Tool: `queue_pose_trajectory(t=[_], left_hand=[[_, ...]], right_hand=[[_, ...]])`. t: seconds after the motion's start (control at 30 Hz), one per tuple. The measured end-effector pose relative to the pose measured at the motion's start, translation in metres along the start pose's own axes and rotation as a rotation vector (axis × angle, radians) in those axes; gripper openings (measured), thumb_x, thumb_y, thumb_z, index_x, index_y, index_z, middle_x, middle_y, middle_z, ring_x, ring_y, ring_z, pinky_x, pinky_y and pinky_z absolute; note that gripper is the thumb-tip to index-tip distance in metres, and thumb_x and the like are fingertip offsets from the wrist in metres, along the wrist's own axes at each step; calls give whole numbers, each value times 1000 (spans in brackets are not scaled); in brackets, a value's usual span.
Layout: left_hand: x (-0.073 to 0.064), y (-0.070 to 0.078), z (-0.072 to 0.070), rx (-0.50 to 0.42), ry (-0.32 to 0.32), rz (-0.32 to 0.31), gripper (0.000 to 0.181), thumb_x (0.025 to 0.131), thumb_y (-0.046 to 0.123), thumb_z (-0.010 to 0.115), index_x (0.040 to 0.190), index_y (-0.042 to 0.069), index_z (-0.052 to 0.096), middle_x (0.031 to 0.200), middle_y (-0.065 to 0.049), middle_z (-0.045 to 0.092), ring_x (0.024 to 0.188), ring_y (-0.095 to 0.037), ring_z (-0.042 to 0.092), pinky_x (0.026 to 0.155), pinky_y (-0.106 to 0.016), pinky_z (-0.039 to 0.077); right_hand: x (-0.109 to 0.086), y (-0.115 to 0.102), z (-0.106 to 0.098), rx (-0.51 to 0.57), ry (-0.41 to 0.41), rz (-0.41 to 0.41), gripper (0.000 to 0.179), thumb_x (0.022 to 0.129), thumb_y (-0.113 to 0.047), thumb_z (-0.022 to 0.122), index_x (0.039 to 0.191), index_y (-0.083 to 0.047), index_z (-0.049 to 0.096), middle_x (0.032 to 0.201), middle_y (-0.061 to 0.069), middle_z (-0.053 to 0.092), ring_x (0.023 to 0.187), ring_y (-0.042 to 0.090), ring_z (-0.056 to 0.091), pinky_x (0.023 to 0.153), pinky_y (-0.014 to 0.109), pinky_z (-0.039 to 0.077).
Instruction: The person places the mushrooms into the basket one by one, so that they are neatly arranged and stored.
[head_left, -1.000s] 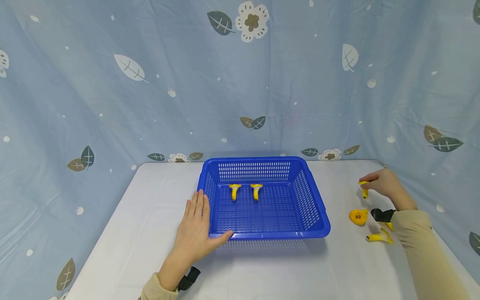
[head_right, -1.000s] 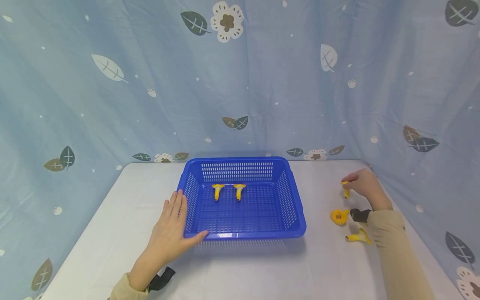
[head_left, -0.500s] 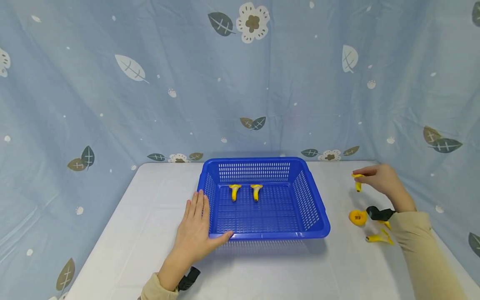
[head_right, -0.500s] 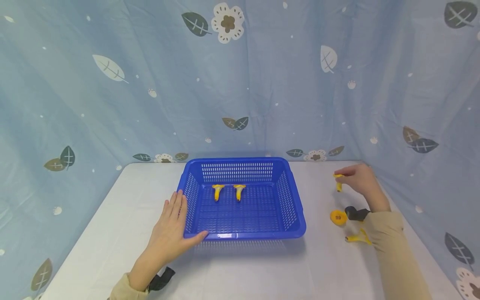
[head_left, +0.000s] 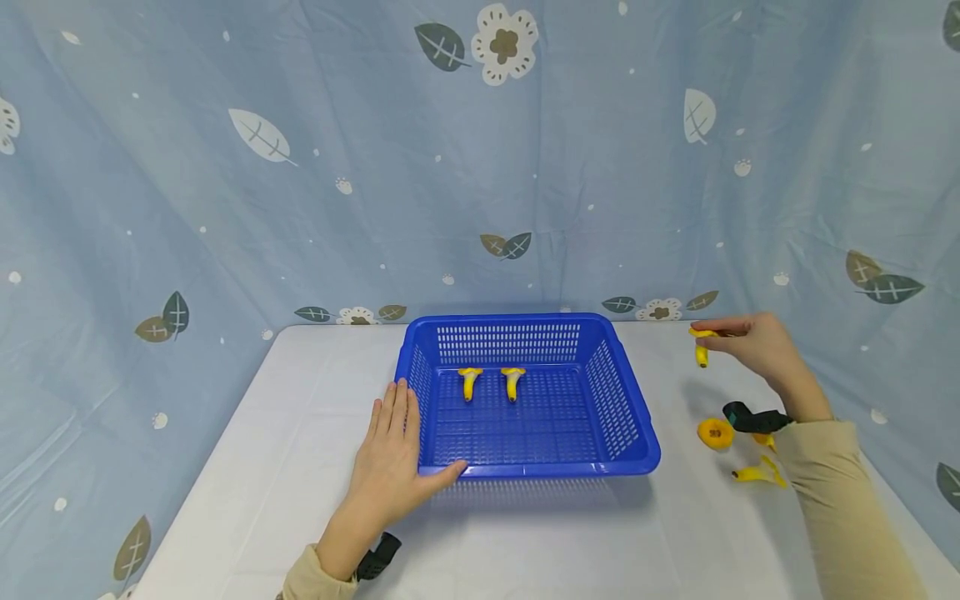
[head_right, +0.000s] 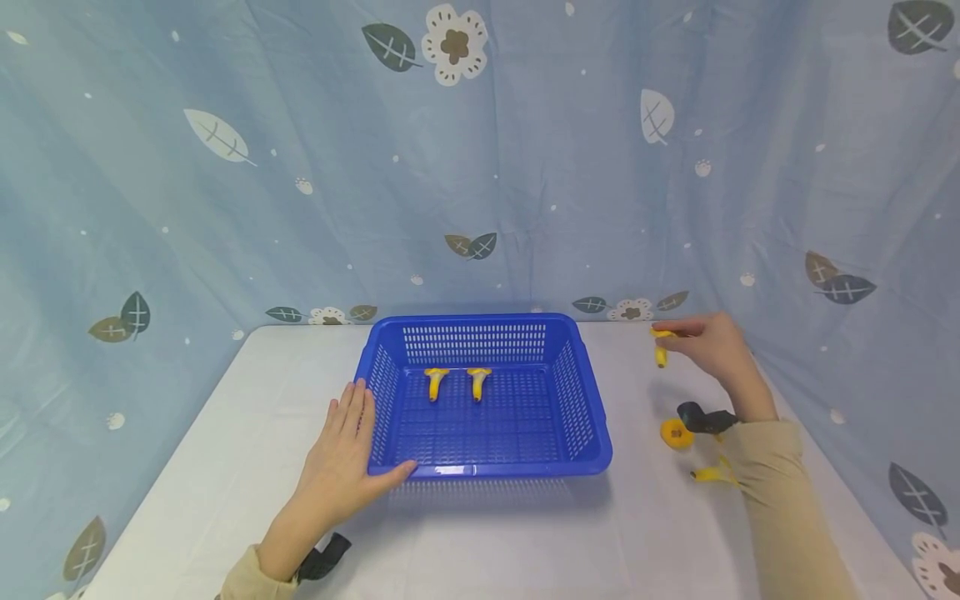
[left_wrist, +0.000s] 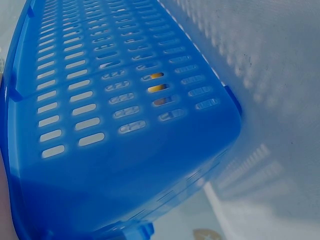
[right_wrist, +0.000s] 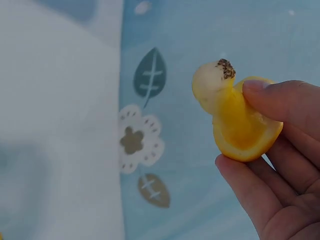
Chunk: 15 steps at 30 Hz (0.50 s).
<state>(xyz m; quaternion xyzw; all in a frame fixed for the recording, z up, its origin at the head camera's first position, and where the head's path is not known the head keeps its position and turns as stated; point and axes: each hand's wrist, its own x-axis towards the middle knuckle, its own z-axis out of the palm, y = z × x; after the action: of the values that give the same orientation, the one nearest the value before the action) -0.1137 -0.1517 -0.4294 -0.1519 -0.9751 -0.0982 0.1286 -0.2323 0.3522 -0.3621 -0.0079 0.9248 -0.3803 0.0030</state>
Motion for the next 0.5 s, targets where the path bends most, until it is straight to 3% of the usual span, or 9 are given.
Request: queue_pose_trajectory(t=[0.3,0.5], left_hand=[[0,0,1,-1,20,3,123,78,79,58,151,-13,23,160,-30,13,150,-38,5,121,-51,11],[0,0,0,-6,8,1,123,78,79,57,151,-14,22,160,-30,12,150,-38,3,121,-51,10]], right_hand=[[-2,-29,4,72,-8,-35,50,94,-38,68,131,-3,65,136,25,57,124,41,47,101,71,34],[3,-46,12,115,8,-76,46,93,-34,70,128,-4,67,130,20,61,115,31,52,104,66,37]])
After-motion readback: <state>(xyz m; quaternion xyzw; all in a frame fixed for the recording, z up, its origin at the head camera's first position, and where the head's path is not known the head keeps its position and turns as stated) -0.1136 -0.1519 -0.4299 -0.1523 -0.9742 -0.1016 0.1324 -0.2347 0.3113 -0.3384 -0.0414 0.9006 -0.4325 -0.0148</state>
